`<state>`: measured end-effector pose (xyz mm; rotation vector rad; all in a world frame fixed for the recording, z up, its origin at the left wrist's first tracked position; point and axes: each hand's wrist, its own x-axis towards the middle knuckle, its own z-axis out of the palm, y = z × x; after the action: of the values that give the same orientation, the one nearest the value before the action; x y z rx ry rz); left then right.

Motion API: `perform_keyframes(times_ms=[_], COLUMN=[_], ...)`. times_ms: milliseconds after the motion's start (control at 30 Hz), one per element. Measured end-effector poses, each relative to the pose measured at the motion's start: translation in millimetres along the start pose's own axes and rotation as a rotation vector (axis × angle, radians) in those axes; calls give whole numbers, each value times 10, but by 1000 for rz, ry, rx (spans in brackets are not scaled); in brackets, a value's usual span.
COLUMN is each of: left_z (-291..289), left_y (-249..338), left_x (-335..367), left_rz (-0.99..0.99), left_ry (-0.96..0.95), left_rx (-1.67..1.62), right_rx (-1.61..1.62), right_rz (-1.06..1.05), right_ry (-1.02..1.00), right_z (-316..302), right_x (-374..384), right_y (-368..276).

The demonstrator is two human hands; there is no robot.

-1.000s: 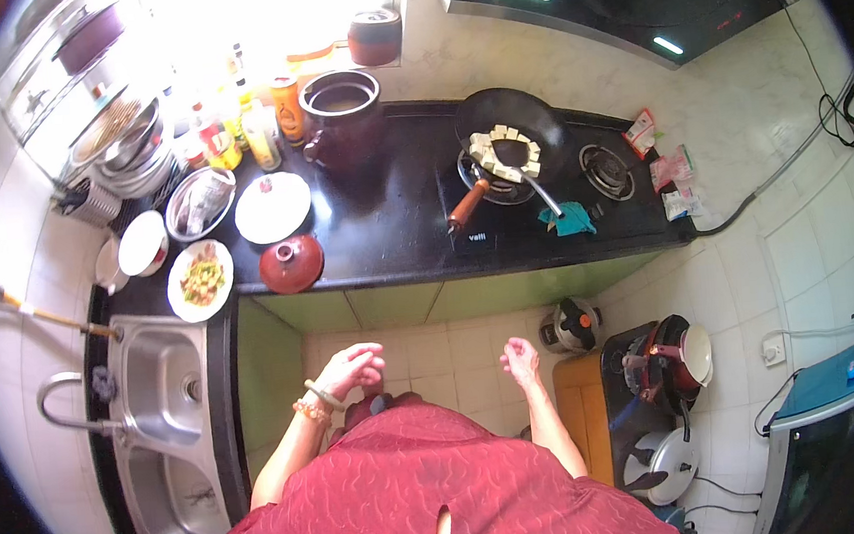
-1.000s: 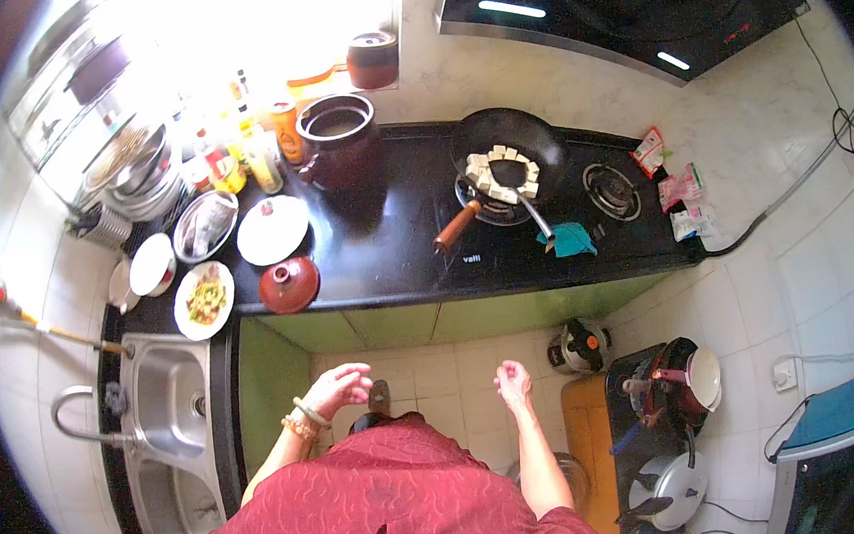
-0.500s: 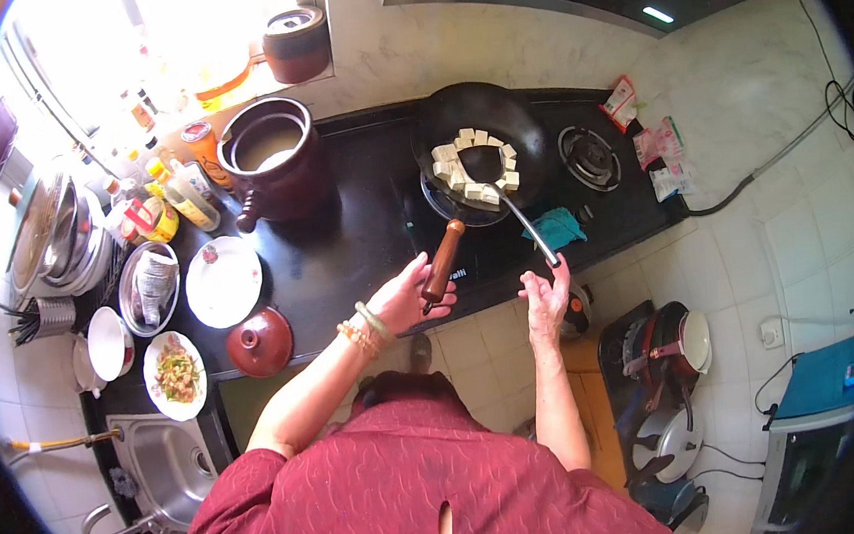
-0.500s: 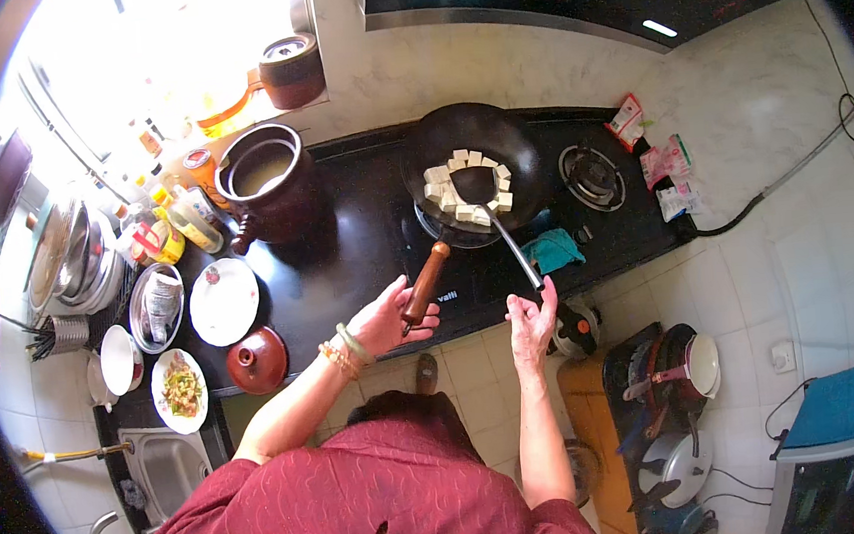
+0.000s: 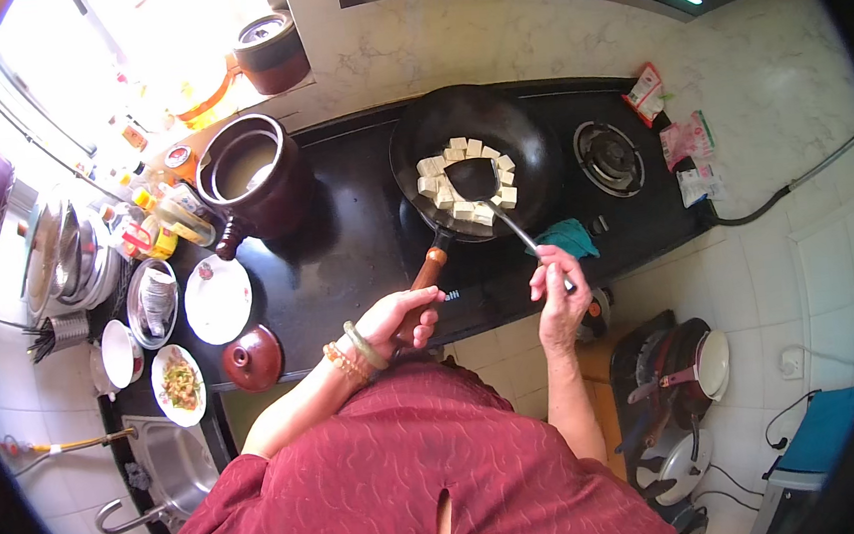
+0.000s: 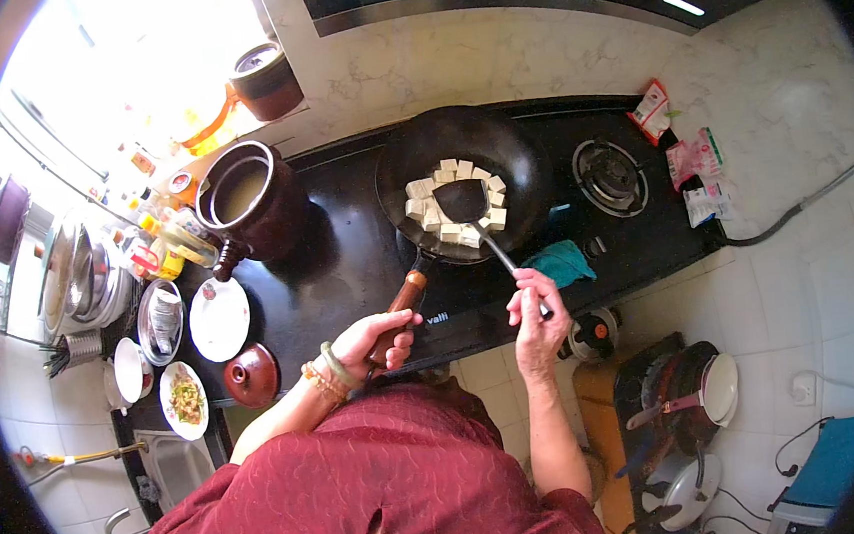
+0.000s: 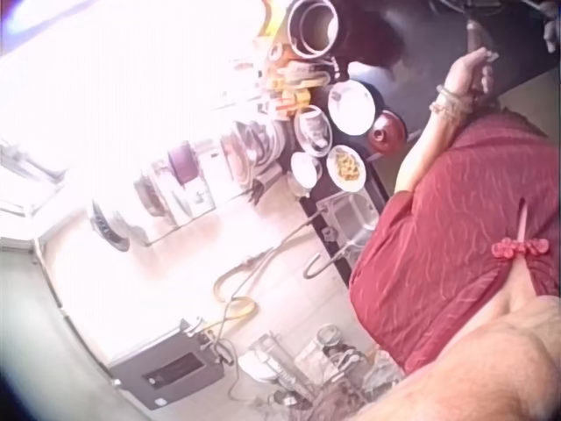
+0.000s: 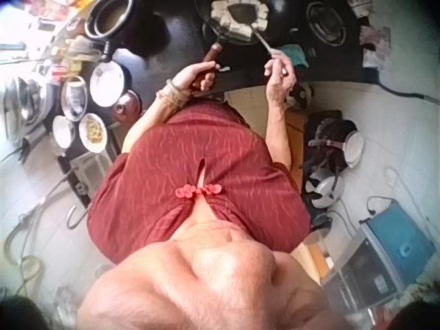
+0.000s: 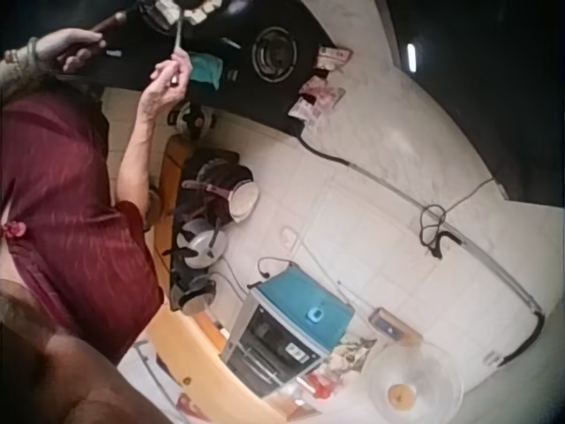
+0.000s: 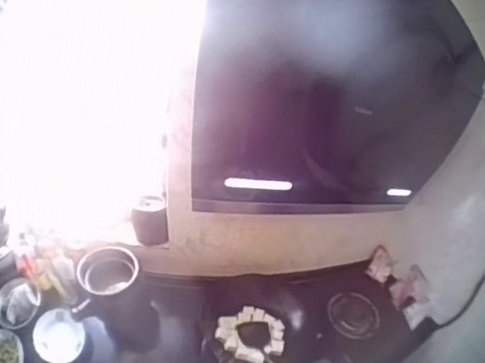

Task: The person prepares and cooks tofu by hand and using a spatula in a wok, then moves a plate of greens to a dining table.

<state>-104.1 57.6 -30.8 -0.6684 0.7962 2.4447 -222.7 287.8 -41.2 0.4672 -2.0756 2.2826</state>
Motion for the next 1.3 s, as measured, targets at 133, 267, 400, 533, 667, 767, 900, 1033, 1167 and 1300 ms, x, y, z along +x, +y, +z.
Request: perform_keyframes(times_ms=[133, 267, 400, 533, 667, 767, 900, 1033, 1167, 1300], left_z=[49, 104, 104, 103, 98, 158, 205, 212, 209, 215], left_y=[97, 97, 117, 117, 124, 150, 158, 157, 154, 160], left_x=[-95, -132, -146, -165, -163, -187, -209, -212, -209, -211], left_rz=[-29, -25, -24, -16, -14, -11, -13, -10, -13, -18], left_ry=[39, 68, 91, 103, 113, 119, 145, 149, 149, 148], left_rx=[-63, -54, -26, -23, 5, 1, 22, 22, 22, 26], right_rx=[100, 130, 253, 306, 299, 228, 153, 75, 71, 131], right_rz=[-29, -118, -110, -59, -12, 11, 138, 143, 154, 174], right_ry=[69, 138, 155, 174, 179, 145, 236, 250, 256, 273], right_z=[-48, -122, -168, -158, -148, -183, -94, -116, -107, -111], right_x=[207, 310, 358, 360, 332, 314, 306, 341, 462, 527], right_y=[-240, -242, -122, -73, 2, 68, -24, -3, -71, -165])
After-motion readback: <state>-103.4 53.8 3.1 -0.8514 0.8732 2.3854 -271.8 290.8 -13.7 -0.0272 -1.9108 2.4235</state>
